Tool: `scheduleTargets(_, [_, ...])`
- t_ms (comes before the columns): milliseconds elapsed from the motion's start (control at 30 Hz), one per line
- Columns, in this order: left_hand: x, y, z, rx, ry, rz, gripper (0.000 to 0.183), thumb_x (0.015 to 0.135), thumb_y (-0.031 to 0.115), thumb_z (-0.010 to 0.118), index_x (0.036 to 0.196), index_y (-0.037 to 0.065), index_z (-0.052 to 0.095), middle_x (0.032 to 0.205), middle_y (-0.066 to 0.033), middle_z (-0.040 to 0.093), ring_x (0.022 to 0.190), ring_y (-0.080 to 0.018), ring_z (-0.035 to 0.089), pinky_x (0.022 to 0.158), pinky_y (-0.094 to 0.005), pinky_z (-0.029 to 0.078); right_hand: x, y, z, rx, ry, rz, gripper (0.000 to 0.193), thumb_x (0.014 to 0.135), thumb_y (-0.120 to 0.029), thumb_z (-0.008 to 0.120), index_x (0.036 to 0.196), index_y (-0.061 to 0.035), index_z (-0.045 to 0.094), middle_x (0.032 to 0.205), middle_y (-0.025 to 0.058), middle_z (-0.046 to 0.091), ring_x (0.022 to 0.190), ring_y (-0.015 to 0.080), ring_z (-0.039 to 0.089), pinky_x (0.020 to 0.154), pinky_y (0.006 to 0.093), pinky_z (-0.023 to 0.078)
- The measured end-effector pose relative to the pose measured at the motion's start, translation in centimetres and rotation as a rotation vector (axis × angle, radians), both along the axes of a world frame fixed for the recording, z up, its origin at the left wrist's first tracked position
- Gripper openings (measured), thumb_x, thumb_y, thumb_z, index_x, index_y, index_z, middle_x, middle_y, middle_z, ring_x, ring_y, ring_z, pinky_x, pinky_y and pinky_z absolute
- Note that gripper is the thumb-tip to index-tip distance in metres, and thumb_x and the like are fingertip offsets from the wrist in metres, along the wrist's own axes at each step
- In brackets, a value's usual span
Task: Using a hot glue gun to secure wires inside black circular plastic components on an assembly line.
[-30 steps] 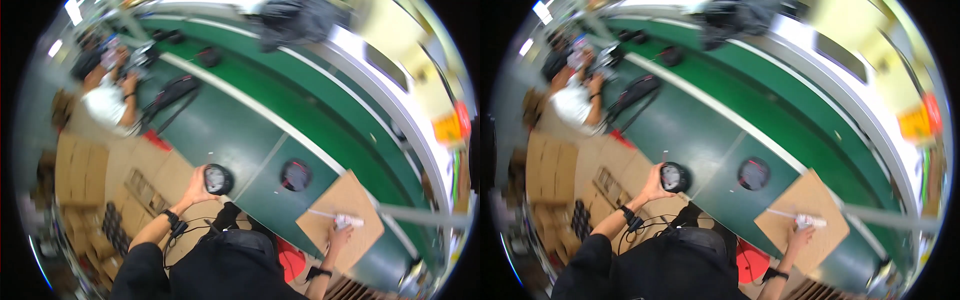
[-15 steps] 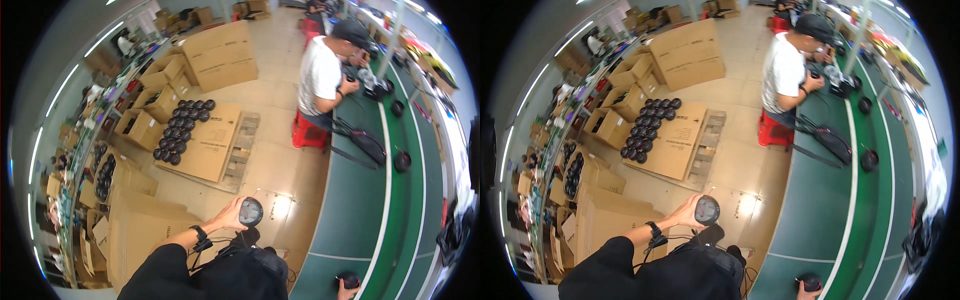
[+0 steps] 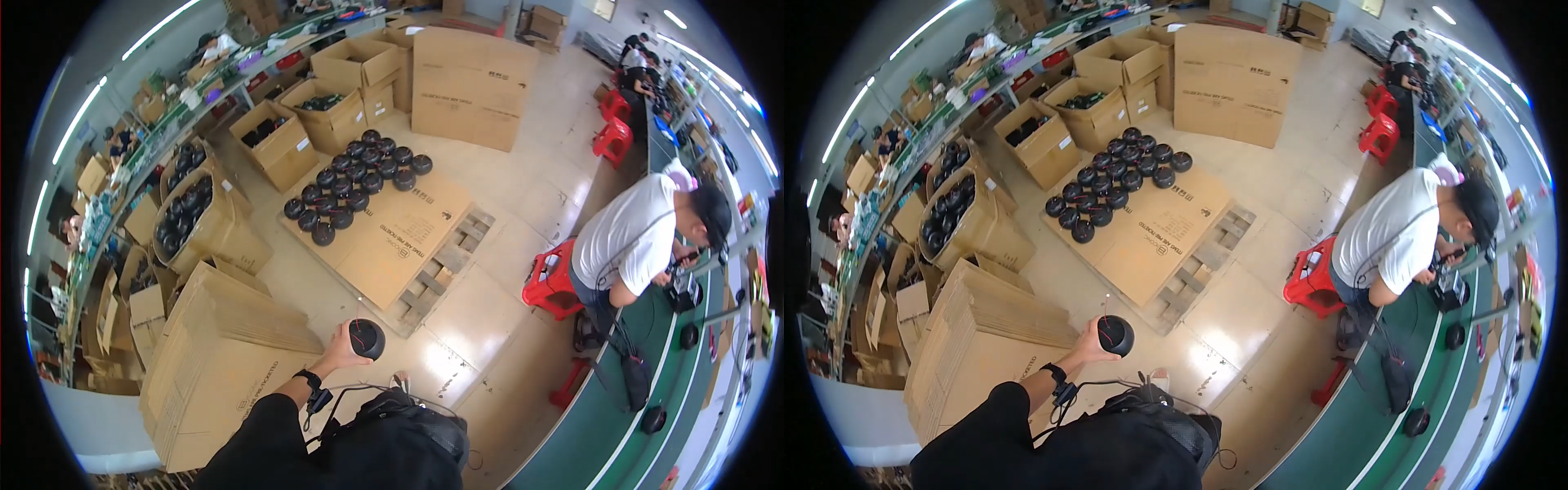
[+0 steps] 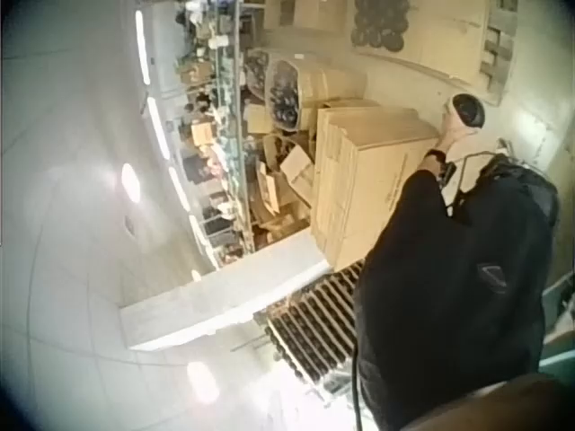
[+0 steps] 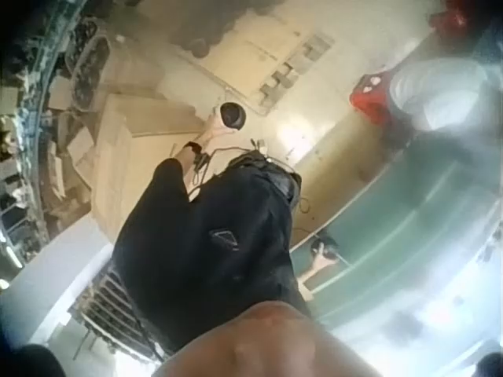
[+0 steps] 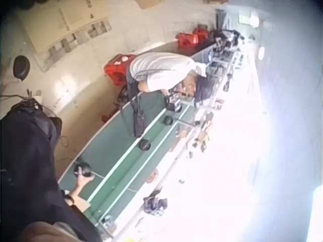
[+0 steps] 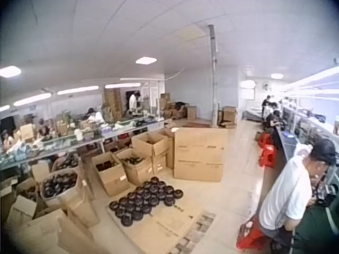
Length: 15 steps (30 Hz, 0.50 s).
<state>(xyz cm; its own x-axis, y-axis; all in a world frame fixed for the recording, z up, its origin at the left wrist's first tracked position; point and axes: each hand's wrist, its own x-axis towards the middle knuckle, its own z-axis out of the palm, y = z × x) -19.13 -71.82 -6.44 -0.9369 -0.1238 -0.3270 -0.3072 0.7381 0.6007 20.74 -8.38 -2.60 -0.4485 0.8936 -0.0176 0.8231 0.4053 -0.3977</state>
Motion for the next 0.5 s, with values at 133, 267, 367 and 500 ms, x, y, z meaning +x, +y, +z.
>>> scheduleTargets(133, [0.1,-3.3,-4.5,-0.047,-0.127,0.091,0.131,0.051,0.044,0.095,0.149,0.005,0.018,0.138,-0.0283,0.039,0.128,-0.0501,0.044,0.108,-0.0533,0.041,-24.1,-9.9,5.3,-0.316,0.113,0.396,0.133,0.058,-0.046,0.096,0.154,0.0010,0.018,0.137,0.0269,0.051,0.133,0.0346,0.046,0.113,0.0495,0.037])
scheduleTargets(267, [-6.3,-2.8,-6.8,-0.073,-0.400,-0.077,0.129,0.050,0.043,0.094,0.149,0.008,0.020,0.138,-0.0278,0.038,0.124,-0.0516,0.046,0.102,-0.0555,0.047,-42.2,-13.6,0.0,-0.551,-0.066,0.775,0.130,0.057,-0.029,0.095,0.155,-0.0014,0.015,0.151,0.0279,0.031,0.139,0.0427,0.036,0.117,0.0473,0.033])
scheduleTargets(367, [-9.5,-5.5,-12.0,-0.055,-0.396,0.025,0.129,0.051,0.043,0.093,0.150,0.008,0.020,0.140,-0.0268,0.037,0.123,-0.0524,0.047,0.100,-0.0561,0.049,-57.0,-20.0,-5.2,-0.469,-0.314,1.052,0.134,0.052,-0.034,0.097,0.153,-0.0002,0.016,0.144,0.0280,0.038,0.134,0.0442,0.044,0.110,0.0476,0.041])
scheduleTargets(500, [-20.0,-6.9,-20.1,-0.016,-0.341,0.272,0.128,0.052,0.045,0.092,0.150,0.009,0.018,0.143,-0.0256,0.035,0.127,-0.0513,0.045,0.103,-0.0566,0.047,-73.8,-27.8,-17.3,-0.472,-0.425,1.255,0.131,0.052,-0.037,0.097,0.151,-0.0013,0.020,0.141,0.0282,0.040,0.132,0.0468,0.043,0.109,0.0503,0.042])
